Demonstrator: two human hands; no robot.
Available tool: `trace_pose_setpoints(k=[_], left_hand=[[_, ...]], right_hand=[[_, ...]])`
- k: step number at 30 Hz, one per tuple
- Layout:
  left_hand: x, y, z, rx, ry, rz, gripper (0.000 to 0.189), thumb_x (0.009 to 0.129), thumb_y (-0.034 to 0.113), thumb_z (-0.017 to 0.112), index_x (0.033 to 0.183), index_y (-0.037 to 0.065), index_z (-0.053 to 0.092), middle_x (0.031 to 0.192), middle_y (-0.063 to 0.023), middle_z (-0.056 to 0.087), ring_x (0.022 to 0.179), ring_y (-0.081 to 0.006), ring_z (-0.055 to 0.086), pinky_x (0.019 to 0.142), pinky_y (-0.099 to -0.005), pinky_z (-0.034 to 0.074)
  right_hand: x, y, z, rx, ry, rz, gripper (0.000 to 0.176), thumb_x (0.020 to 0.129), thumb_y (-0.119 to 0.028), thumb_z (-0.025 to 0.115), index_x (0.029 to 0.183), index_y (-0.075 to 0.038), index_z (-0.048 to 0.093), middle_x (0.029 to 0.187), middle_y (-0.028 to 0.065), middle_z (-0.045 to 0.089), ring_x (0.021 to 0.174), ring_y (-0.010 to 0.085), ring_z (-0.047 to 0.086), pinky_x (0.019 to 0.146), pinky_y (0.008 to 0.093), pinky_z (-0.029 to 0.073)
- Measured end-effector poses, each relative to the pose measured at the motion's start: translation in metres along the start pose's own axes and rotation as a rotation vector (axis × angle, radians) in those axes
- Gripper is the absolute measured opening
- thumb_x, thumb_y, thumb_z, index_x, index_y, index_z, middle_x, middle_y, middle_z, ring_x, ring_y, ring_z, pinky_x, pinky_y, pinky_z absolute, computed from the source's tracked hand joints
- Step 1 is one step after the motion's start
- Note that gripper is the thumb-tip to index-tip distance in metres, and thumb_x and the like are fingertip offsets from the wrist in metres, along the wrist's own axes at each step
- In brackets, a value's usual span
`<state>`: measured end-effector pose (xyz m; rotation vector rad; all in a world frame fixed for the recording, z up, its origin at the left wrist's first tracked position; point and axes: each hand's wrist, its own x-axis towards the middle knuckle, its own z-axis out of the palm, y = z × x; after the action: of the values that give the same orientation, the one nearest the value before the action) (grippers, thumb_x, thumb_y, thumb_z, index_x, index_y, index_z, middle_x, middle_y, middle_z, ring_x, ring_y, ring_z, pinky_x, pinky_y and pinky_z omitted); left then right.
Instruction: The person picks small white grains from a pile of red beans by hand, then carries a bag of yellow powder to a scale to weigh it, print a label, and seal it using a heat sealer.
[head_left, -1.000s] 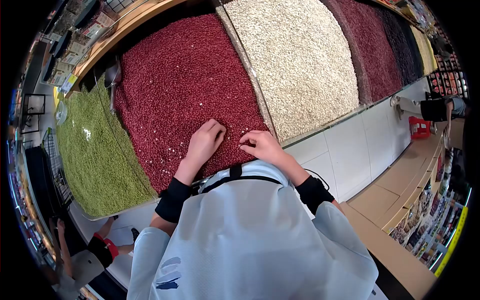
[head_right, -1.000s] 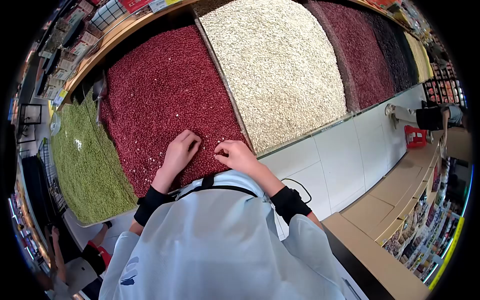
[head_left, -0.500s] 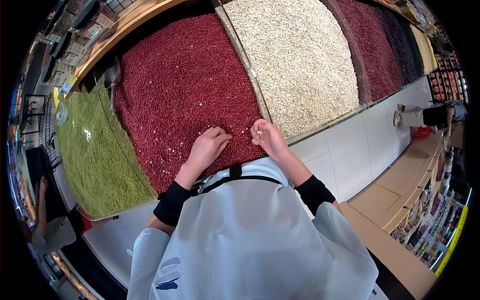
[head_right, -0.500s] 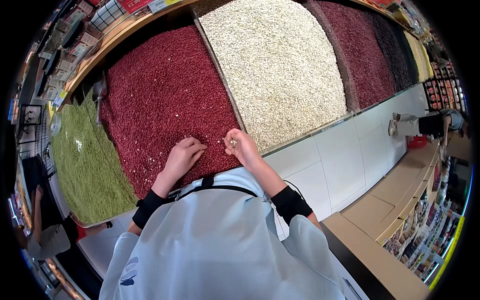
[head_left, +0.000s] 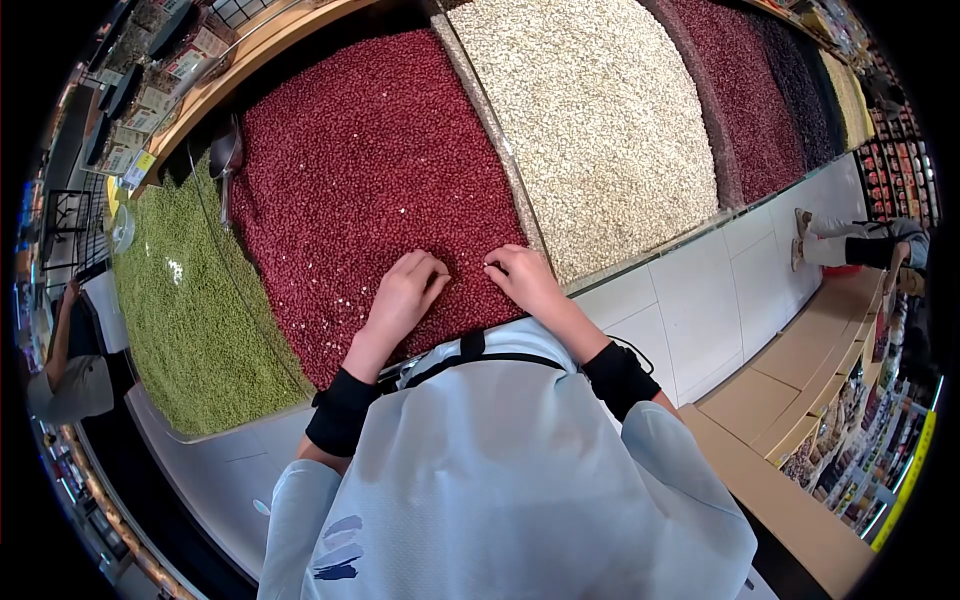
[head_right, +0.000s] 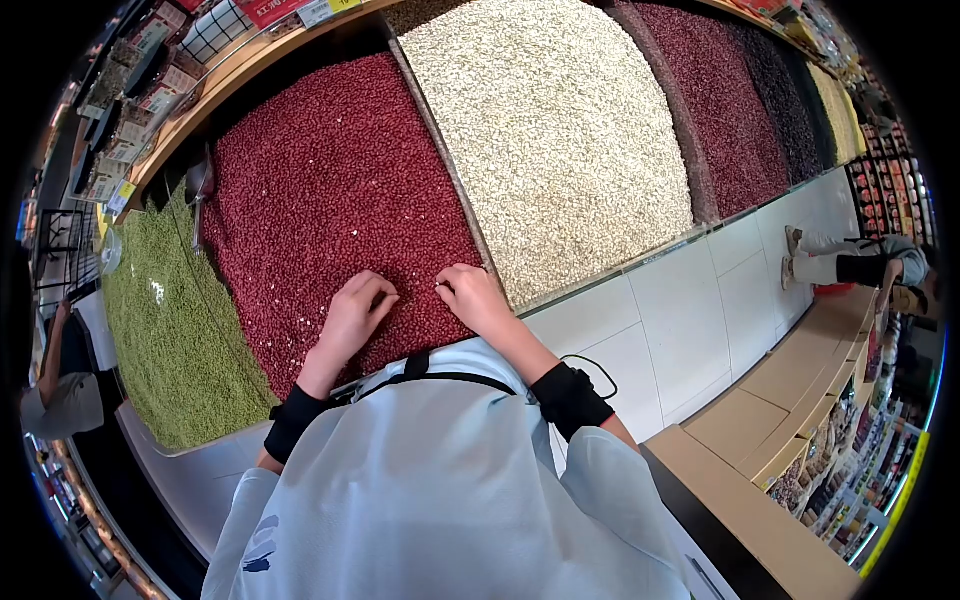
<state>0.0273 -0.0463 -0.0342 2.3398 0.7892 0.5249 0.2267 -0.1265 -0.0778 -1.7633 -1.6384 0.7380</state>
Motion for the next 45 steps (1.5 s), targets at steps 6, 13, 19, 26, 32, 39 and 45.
trace_pose_setpoints(k=[6, 13, 19, 26, 32, 39, 45], left_hand=[[0.002, 0.008, -0.013, -0.021, 0.033, -0.017, 0.01, 0.076, 0.003, 0.066, 0.082, 0.0, 0.059, 0.083, -0.0107, 0.059, 0.08, -0.0278, 0.06, 0.07, -0.0353, 0.049], [0.018, 0.036, -0.011, -0.267, -0.052, -0.006, 0.011, 0.079, 0.002, 0.065, 0.089, 0.001, 0.06, 0.087, -0.0103, 0.061, 0.082, -0.0244, 0.062, 0.071, -0.0318, 0.05], [0.046, 0.033, 0.018, -0.386, -0.042, -0.079, 0.018, 0.08, 0.0, 0.062, 0.097, 0.003, 0.061, 0.088, -0.0115, 0.06, 0.079, -0.0257, 0.063, 0.068, -0.0318, 0.051], [0.058, 0.002, 0.052, 0.016, -0.226, 0.155, 0.013, 0.078, 0.006, 0.062, 0.09, 0.003, 0.063, 0.087, -0.0099, 0.057, 0.082, -0.0281, 0.059, 0.073, -0.0373, 0.049], [0.06, -0.001, 0.052, 0.175, -0.3, 0.225, 0.009, 0.077, 0.009, 0.062, 0.085, 0.005, 0.063, 0.085, -0.0079, 0.055, 0.084, -0.0256, 0.058, 0.072, -0.0366, 0.049], [0.081, 0.015, 0.059, 0.121, -0.121, 0.176, 0.011, 0.078, 0.01, 0.062, 0.088, 0.005, 0.064, 0.085, -0.0073, 0.059, 0.081, -0.0261, 0.06, 0.068, -0.0366, 0.05], [0.087, 0.017, 0.097, -0.017, -0.257, -0.047, 0.018, 0.075, 0.019, 0.07, 0.083, 0.003, 0.068, 0.077, -0.0112, 0.062, 0.07, -0.0278, 0.062, 0.064, -0.037, 0.05]], right_hand=[[0.005, 0.002, 0.002, -0.004, -0.021, 0.036, 0.014, 0.078, -0.014, 0.064, 0.082, -0.001, 0.063, 0.081, 0.0156, 0.062, 0.076, 0.0334, 0.061, 0.07, 0.0422, 0.049], [-0.007, 0.002, -0.007, 1.193, -0.121, 0.54, 0.016, 0.087, -0.016, 0.047, 0.085, -0.005, 0.057, 0.073, 0.0049, 0.057, 0.064, 0.0178, 0.054, 0.062, 0.0324, 0.046], [-0.028, 0.005, -0.02, 1.942, -0.166, 0.638, 0.031, 0.09, -0.02, 0.037, 0.097, 0.003, 0.056, 0.095, 0.0139, 0.061, 0.086, 0.0221, 0.058, 0.08, 0.0344, 0.049], [-0.041, 0.001, -0.066, 2.196, 0.087, 0.498, 0.046, 0.092, -0.016, 0.03, 0.126, 0.012, 0.039, 0.128, 0.0256, 0.047, 0.117, 0.0313, 0.049, 0.103, 0.0393, 0.039], [-0.044, 0.015, -0.079, 2.323, 0.184, 0.34, 0.05, 0.093, -0.018, 0.029, 0.133, 0.012, 0.032, 0.137, 0.0263, 0.038, 0.13, 0.033, 0.036, 0.109, 0.0403, 0.031], [-0.046, 0.027, -0.094, 2.278, 0.312, 0.213, 0.05, 0.094, -0.02, 0.031, 0.132, 0.013, 0.033, 0.139, 0.0258, 0.036, 0.131, 0.034, 0.034, 0.11, 0.042, 0.029], [-0.047, 0.024, -0.09, 2.272, 0.39, 0.248, 0.049, 0.094, -0.019, 0.032, 0.131, 0.013, 0.034, 0.138, 0.026, 0.037, 0.128, 0.0337, 0.037, 0.108, 0.0416, 0.032]])
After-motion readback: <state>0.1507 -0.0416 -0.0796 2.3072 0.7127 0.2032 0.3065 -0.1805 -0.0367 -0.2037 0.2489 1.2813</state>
